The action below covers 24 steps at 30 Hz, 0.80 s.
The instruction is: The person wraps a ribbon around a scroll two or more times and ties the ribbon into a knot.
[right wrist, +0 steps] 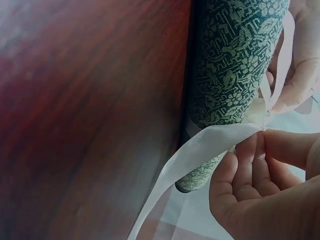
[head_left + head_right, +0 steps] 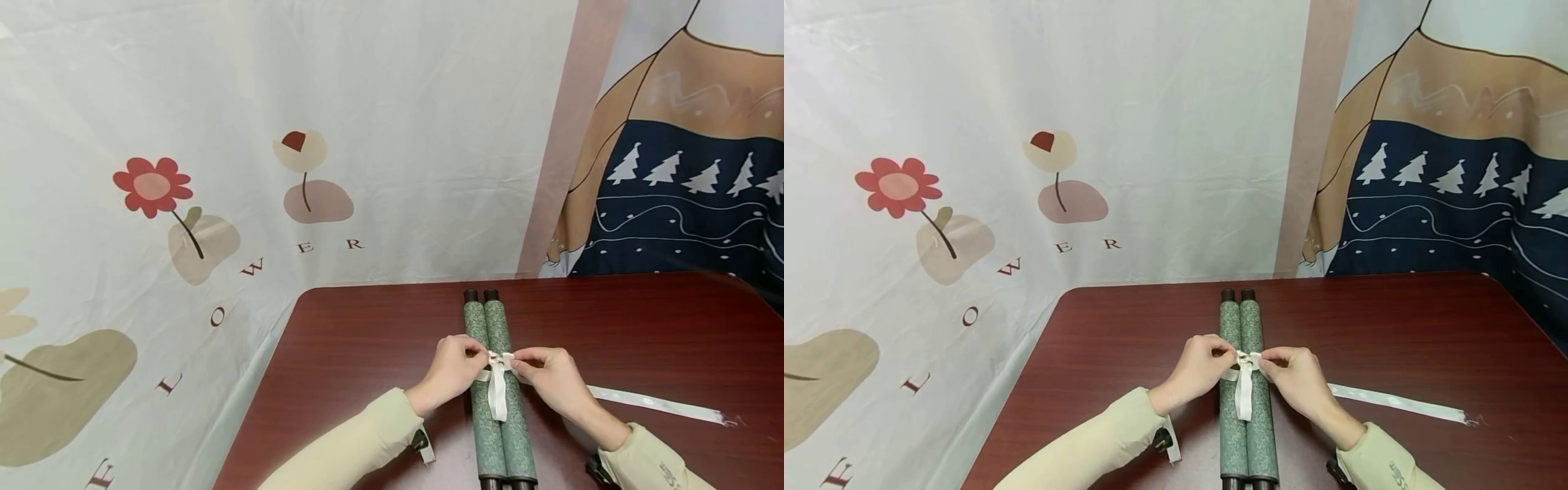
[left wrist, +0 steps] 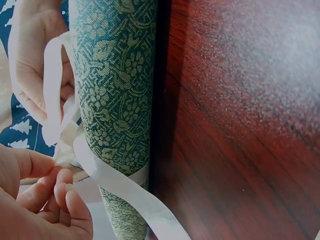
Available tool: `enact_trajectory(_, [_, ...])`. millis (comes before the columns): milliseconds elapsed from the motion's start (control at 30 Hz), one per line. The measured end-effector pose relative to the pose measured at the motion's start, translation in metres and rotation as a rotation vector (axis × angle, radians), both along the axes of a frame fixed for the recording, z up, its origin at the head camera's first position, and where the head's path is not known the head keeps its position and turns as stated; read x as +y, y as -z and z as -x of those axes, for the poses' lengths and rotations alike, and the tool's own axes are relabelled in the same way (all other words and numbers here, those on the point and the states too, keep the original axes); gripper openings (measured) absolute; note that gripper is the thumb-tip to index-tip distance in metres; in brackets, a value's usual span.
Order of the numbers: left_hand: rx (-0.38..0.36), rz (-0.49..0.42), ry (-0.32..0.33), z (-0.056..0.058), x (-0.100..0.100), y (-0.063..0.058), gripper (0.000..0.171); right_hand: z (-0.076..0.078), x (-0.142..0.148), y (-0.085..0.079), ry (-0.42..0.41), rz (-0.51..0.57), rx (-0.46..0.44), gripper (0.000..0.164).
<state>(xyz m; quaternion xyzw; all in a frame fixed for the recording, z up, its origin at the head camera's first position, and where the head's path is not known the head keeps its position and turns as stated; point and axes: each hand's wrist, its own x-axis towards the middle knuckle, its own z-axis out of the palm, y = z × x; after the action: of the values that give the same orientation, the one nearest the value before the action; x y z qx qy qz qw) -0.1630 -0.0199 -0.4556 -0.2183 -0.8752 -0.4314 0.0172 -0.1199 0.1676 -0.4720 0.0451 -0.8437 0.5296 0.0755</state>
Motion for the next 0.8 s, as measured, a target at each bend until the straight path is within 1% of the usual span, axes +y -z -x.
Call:
enact_trajectory(67, [-0.002, -0.009, -0.002, 0.000, 0.000, 0.000, 0.014, 0.000, -0.001, 0.000, -0.002, -0.029, -0.004, 0.010])
enact_trajectory(200, [-0.004, -0.021, -0.001, 0.000, 0.000, -0.001, 0.014, 0.002, -0.003, 0.000, 0.014, -0.140, 0.020, 0.009])
enact_trajectory(300, [-0.003, -0.028, 0.000, 0.000, 0.000, -0.003, 0.014, 0.004, -0.005, 0.000, 0.018, -0.190, 0.045, 0.007])
enact_trajectory(467, [-0.005, -0.045, 0.008, -0.001, 0.000, -0.003, 0.013, 0.007, -0.007, -0.001, 0.007, -0.226, 0.073, 0.004])
enact_trajectory(567, [-0.005, -0.055, 0.021, -0.001, 0.001, -0.003, 0.013, 0.008, -0.008, -0.002, -0.014, -0.251, 0.079, 0.004])
enact_trajectory(700, [0.011, -0.065, 0.040, -0.002, 0.001, -0.004, 0.013, 0.009, -0.010, -0.003, -0.034, -0.280, 0.102, 0.006])
enact_trajectory(800, [0.032, -0.061, 0.065, -0.005, 0.002, -0.005, 0.013, 0.009, -0.012, -0.004, -0.042, -0.274, 0.107, 0.007])
